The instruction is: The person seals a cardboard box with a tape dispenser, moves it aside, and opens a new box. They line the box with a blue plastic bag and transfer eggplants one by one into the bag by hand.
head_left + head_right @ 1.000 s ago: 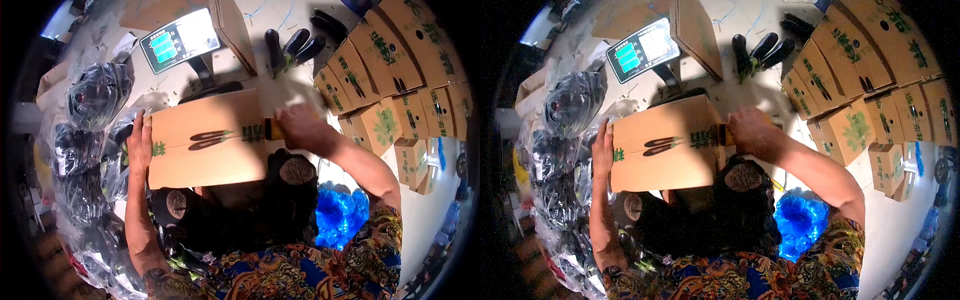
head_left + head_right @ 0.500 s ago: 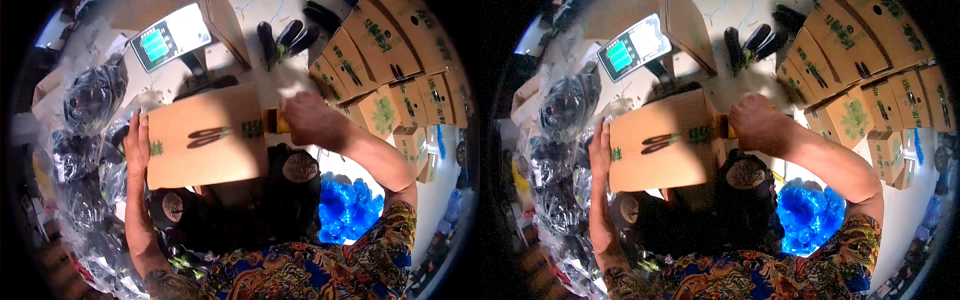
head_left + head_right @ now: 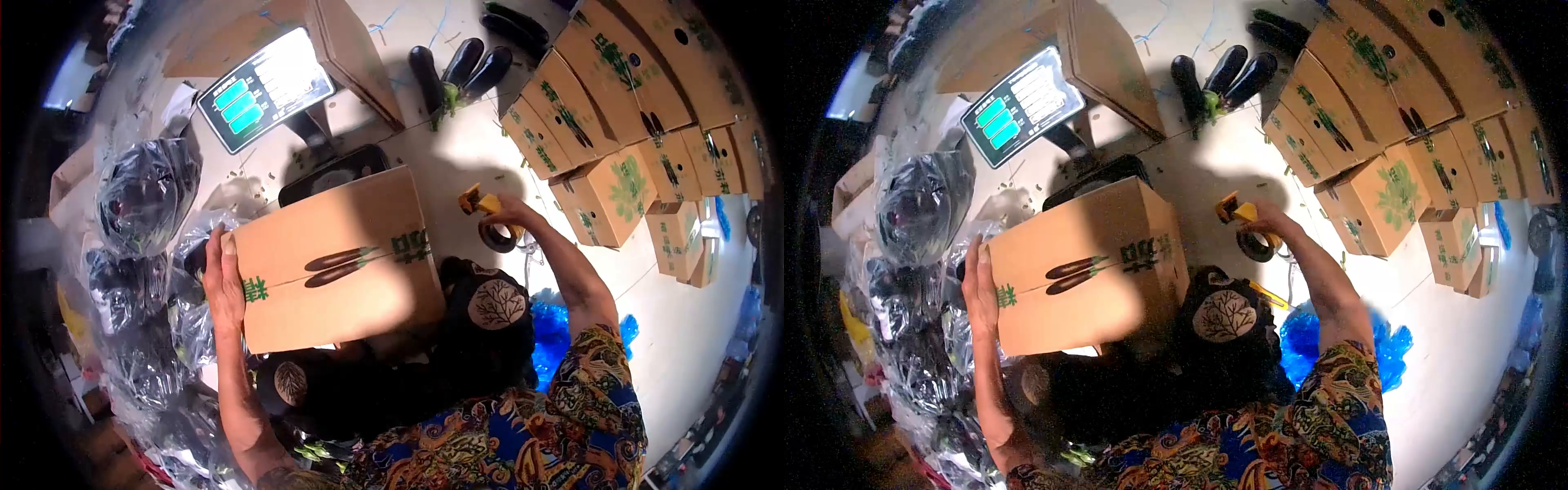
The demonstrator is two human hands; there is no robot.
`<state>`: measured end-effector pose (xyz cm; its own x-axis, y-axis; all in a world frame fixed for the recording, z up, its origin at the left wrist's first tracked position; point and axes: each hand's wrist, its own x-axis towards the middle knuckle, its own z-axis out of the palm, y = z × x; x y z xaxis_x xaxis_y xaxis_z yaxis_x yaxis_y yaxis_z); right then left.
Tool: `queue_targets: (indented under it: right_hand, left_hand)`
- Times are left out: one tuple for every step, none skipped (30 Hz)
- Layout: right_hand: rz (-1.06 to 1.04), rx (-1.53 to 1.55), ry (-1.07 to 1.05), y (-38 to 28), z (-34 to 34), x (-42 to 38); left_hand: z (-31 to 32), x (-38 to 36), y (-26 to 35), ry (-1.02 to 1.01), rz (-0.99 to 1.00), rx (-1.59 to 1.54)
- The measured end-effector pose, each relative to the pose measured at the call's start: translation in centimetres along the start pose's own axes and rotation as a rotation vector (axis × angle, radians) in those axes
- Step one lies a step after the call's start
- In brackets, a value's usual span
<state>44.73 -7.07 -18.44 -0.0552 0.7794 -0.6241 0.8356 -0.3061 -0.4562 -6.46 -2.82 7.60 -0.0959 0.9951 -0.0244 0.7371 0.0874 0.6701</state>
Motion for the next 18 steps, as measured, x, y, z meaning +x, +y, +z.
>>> queue_targets:
  right_hand:
    - [0.018, -0.043, 0.022, 0.6, 0.7, 0.0]
    - [-0.106, -0.111, 0.183, 1.0, 1.8, -0.1]
    - [-0.23, -0.182, 0.343, -1.1, 2.3, -1.1]
    - [-0.283, -0.04, 0.464, -5.1, 1.4, -2.2]
    - [-0.352, 0.095, 0.58, -9.2, 0.4, -3.4]
    - [-0.345, 0.446, 0.649, -14.5, -1.7, -4.8]
    - [-0.369, 0.815, 0.574, -19.0, -3.7, -7.1]
    - [-0.388, 1.18, 0.481, -22.0, -4.4, -8.5]
    - [-0.491, 1.077, 0.519, -23.4, -3.6, -8.1]
    - [-0.59, 0.972, 0.555, -24.4, -2.8, -7.6]
    - [-0.687, 0.866, 0.586, -24.8, -2.1, -7.2]
    - [-0.652, 0.904, 0.569, -24.5, -1.1, -6.4]
    - [-0.619, 0.936, 0.552, -23.8, 0.1, -5.0]
    - [-0.589, 0.962, 0.544, -22.9, 1.0, -3.7]
    - [-0.591, 0.91, 0.551, -22.3, 1.7, -3.0]
    - [-0.523, 0.877, 0.54, -21.0, 3.6, -1.5]
    - [-0.459, 0.846, 0.527, -19.5, 6.0, 0.4]
    - [-0.4, 0.817, 0.514, -18.6, 7.2, 1.5]
  left_hand:
    - [0.2, -0.1, 0.1, -0.005, -0.01, -0.038]
    - [0.2, -0.1, -0.2, -0.001, -0.015, -0.023]
    - [0.1, 0.1, -0.7, -0.007, -0.014, -0.012]
    - [0.2, 0.2, -1.0, -0.013, -0.013, -0.001]
    - [0.3, 0.2, -0.9, -0.008, -0.009, -0.01]
    - [0.4, 0.1, -0.8, -0.001, -0.004, -0.018]
    - [0.5, 0.2, -0.7, 0.009, -0.001, -0.027]
    - [0.6, 0.2, -0.8, 0.01, 0.005, -0.029]
    - [0.6, 0.2, -0.9, 0.011, 0.01, -0.03]
    - [0.6, 0.3, -1.0, 0.011, 0.013, -0.03]
    - [0.6, 0.3, -0.8, 0.012, 0.014, -0.009]
    - [0.6, 0.1, -0.2, 0.018, 0.009, 0.012]
    - [0.5, 0.0, 0.1, 0.027, 0.004, 0.026]
    - [0.6, 0.2, 0.0, 0.028, 0.001, 0.009]
    - [0.6, 0.4, -0.1, 0.028, -0.003, -0.008]
    - [0.6, 0.3, -0.3, 0.029, -0.009, -0.022]
    - [0.5, 0.2, -0.5, 0.03, -0.011, -0.022]
    - [0.3, 0.2, -0.7, 0.035, -0.012, -0.02]
